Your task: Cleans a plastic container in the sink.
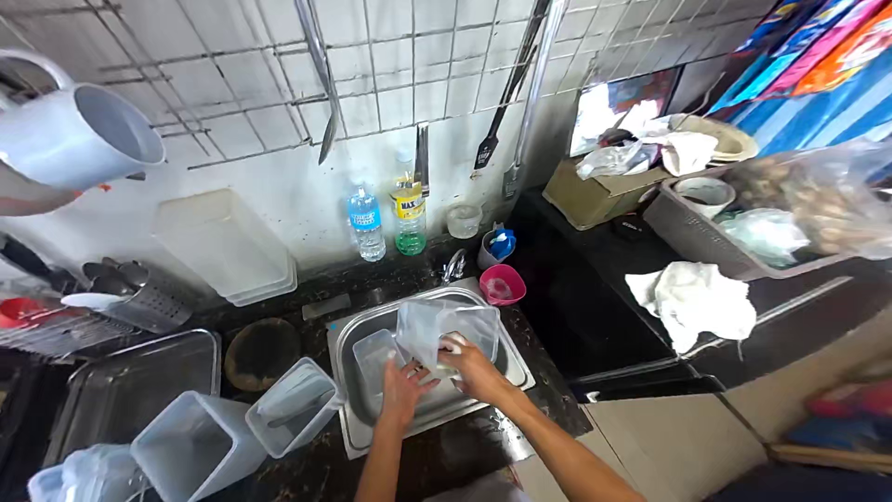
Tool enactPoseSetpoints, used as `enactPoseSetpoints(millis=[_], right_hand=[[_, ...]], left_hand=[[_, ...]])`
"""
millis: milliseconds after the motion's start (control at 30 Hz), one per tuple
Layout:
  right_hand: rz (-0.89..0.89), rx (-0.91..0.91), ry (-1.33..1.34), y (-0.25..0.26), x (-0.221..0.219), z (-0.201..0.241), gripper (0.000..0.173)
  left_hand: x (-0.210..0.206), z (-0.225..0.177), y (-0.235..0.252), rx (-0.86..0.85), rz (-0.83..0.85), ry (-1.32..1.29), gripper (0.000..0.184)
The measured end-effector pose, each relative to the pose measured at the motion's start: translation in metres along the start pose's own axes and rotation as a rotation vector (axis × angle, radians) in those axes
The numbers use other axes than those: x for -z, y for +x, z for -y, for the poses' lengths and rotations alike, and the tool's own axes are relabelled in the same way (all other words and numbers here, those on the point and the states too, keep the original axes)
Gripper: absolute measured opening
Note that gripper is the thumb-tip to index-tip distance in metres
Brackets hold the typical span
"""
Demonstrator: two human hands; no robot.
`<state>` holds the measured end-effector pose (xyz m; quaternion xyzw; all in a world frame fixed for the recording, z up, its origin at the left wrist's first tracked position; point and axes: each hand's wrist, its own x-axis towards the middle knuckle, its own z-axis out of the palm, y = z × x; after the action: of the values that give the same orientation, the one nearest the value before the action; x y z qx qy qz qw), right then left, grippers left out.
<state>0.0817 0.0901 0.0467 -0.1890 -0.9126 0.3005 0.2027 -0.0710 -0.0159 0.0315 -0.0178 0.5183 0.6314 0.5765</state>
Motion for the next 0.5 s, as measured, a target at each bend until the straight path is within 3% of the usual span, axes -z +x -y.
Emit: enactPoseSetpoints(millis=[67, 167, 233, 300, 367, 500], right_hand=[[0.116, 0.203, -0.238, -0.008, -0.012, -0.008, 0.033], [0.236, 0.363, -0.354, -0.011, -0.022, -0.004, 0.020], [0.520, 0.190, -0.214, 0.000, -0.008, 0.009, 0.040], [0.646, 0.001, -0.094, 0.016, -0.001, 0.015, 0.051], [0.519, -0.073, -0.083, 0.022, -0.016, 0.008, 0.040], [0.140, -0.280, -0.004, 0.033, -0.069, -0.006, 0.042]], left_hand=[[0.000, -0.024, -0.006, 0.042, 0.046, 0.041, 0.074], [0.001, -0.026, -0.002, 0.072, 0.137, -0.063, 0.052], [0.000, -0.021, 0.003, 0.029, 0.102, -0.107, 0.038], [-0.004, -0.016, 0.002, -0.041, 0.050, -0.114, 0.041], [-0.013, -0.010, -0.003, -0.068, 0.008, -0.106, 0.055], [-0.024, 0.007, -0.002, -0.180, -0.089, -0.075, 0.075]])
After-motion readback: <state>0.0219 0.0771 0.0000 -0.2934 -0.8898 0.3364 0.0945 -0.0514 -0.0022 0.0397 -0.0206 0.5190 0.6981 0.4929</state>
